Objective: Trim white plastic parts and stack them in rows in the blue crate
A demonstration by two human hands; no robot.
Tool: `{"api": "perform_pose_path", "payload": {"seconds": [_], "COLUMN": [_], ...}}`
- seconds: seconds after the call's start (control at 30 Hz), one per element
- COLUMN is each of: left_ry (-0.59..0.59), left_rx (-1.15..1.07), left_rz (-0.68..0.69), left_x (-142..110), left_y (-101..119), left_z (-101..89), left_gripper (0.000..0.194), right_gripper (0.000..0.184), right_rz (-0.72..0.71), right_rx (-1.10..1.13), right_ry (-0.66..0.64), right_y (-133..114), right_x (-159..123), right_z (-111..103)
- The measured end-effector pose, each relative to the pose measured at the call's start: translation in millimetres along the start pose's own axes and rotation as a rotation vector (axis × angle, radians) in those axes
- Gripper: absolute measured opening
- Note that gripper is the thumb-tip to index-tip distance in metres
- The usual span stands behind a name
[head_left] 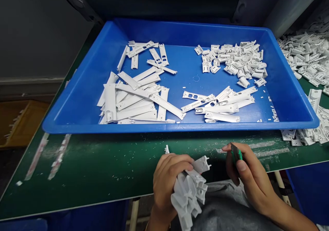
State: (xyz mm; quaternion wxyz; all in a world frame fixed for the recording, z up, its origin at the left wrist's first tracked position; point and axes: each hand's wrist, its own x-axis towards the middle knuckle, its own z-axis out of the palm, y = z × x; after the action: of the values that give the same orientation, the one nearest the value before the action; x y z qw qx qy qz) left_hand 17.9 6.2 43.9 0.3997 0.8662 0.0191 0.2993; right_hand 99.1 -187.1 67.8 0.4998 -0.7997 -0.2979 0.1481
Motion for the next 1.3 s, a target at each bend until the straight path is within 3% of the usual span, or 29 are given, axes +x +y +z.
{"api": "perform_pose_path", "payload": {"seconds": [0.33, 0.5, 0.97, 1.1, 1.23, 1.3], "left_ry": [-0.039, -0.030, -0.029, -0.022, -0.034, -0.043], "left_rx": [0.046, 0.056, 0.116, 0.136, 0.072, 0.043], "left_rz": [0.061, 0.082, 0.137, 0.122, 0.140, 0.131], "left_x": [-2.9, -1.7, 2.2, 0.8, 0.0, -2.3], "left_y": [-2.2, -1.3, 3.5, 4.2, 2.5, 0.3], "left_z": [3.8, 3.3, 4.8, 5.6, 4.6, 4.0], "left_gripper": [0.008, 0.021, 0.022, 0.023, 0.017, 0.012], "right_gripper": [0.019, 0.019, 0.027, 0.027, 0.014, 0.023], "right_rz": [-0.200, -0.121, -0.085, -0.129, -0.103, -0.111], "right_rx": [-0.266, -0.361, -0.464, -0.398, -0.240, -0.195], "right_ry": [-0.081, -0.217, -0.347, -0.233, -0.080, -0.043], "right_y": [-26.6, -24.8, -15.0, -12.4, -15.0, -14.9], "right_x": [25.2, 30.2, 30.6, 26.4, 22.8, 22.3], "right_z": [-7.3, -3.1, -4.1, 3.8, 7.9, 6.2]}}
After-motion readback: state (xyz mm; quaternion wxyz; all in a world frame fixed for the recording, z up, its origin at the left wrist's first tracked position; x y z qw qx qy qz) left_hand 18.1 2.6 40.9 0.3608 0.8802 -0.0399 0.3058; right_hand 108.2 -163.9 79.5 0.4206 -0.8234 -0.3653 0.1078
